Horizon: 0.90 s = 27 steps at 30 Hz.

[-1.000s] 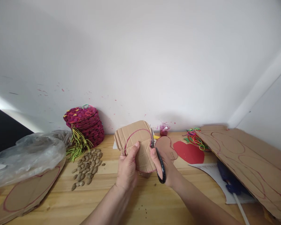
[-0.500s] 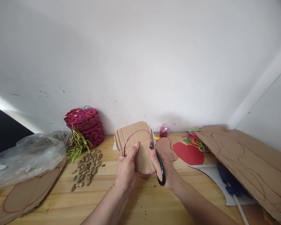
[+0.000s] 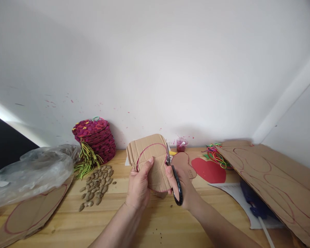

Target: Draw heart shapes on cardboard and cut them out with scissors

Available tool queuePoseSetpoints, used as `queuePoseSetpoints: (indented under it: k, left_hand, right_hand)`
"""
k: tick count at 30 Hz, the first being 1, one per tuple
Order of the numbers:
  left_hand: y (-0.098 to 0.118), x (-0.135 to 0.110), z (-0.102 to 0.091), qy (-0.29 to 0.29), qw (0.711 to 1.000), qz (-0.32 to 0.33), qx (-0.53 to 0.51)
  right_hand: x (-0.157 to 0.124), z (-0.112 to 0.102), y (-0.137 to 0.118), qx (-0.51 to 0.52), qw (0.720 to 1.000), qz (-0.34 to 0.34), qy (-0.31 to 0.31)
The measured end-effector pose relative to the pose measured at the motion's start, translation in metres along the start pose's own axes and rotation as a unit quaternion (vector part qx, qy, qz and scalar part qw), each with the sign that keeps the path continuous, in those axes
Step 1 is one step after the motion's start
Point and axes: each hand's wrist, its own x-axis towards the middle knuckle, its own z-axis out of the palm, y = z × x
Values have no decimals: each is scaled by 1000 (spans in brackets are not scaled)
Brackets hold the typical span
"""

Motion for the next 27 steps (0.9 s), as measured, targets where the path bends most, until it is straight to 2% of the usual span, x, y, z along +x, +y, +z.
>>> queuePoseSetpoints:
  k: [3, 8, 20, 27]
  left_hand:
    - [0, 1, -1, 0, 1000, 2, 5]
    - [0, 2, -2, -2, 1000, 7, 11]
    - [-1, 4, -2, -3, 1000, 8, 3]
    - [1, 2, 1, -10, 1000, 21, 12]
  right_hand:
    - [2, 1, 11, 23, 999, 8, -31]
    - [4, 3, 24, 27, 999, 2, -25]
    - [3, 5, 14, 42, 999, 17, -17]
    - [5, 3, 8, 25, 1000, -3, -16]
